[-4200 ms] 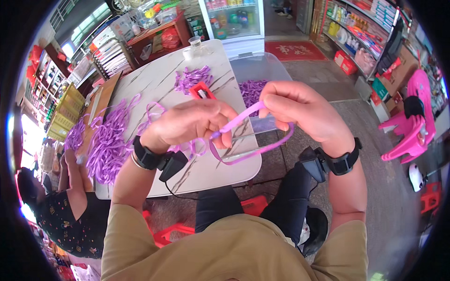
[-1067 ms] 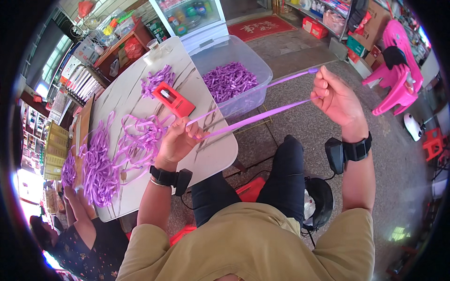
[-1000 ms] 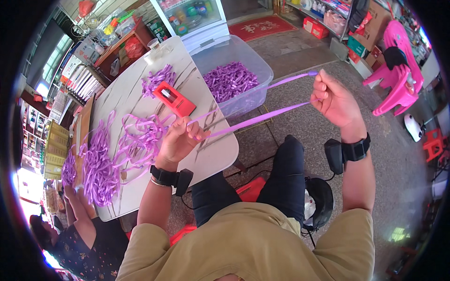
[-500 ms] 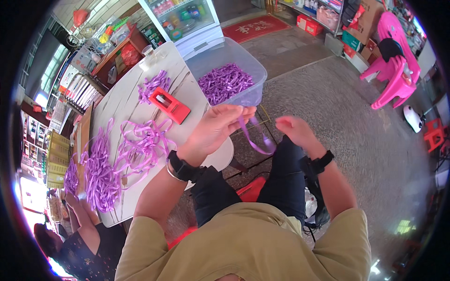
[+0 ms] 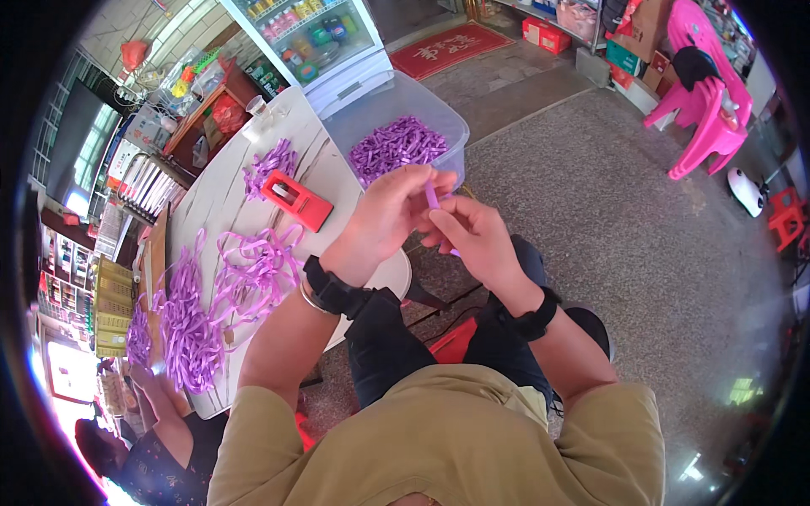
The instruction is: Manually processing and sorting purple plastic ribbons into a container at a table.
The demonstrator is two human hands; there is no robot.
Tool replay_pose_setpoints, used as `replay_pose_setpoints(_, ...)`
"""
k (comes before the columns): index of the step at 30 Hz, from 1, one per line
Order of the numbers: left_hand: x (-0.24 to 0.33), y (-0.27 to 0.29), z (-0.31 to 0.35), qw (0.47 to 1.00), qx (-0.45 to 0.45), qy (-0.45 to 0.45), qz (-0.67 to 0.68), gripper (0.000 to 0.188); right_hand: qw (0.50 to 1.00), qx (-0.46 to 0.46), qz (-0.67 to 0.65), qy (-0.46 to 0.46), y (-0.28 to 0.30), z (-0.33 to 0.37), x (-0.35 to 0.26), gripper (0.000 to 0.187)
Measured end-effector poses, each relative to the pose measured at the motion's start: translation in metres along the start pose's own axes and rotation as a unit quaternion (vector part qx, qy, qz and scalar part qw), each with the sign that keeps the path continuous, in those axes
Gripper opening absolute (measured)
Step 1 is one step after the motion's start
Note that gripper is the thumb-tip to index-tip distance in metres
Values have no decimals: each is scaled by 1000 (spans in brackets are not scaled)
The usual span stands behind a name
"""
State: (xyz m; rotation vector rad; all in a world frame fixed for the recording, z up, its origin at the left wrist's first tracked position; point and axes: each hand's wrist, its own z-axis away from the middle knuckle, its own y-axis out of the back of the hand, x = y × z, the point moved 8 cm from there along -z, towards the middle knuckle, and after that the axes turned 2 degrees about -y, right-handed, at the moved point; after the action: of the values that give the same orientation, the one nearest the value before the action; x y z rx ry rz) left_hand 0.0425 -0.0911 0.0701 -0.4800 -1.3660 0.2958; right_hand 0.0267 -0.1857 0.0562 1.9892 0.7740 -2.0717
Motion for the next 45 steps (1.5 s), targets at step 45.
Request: replay_pose_setpoints(45, 69, 72, 123, 917, 56, 40, -392, 20, 755, 127, 514, 387, 23, 15, -79, 45)
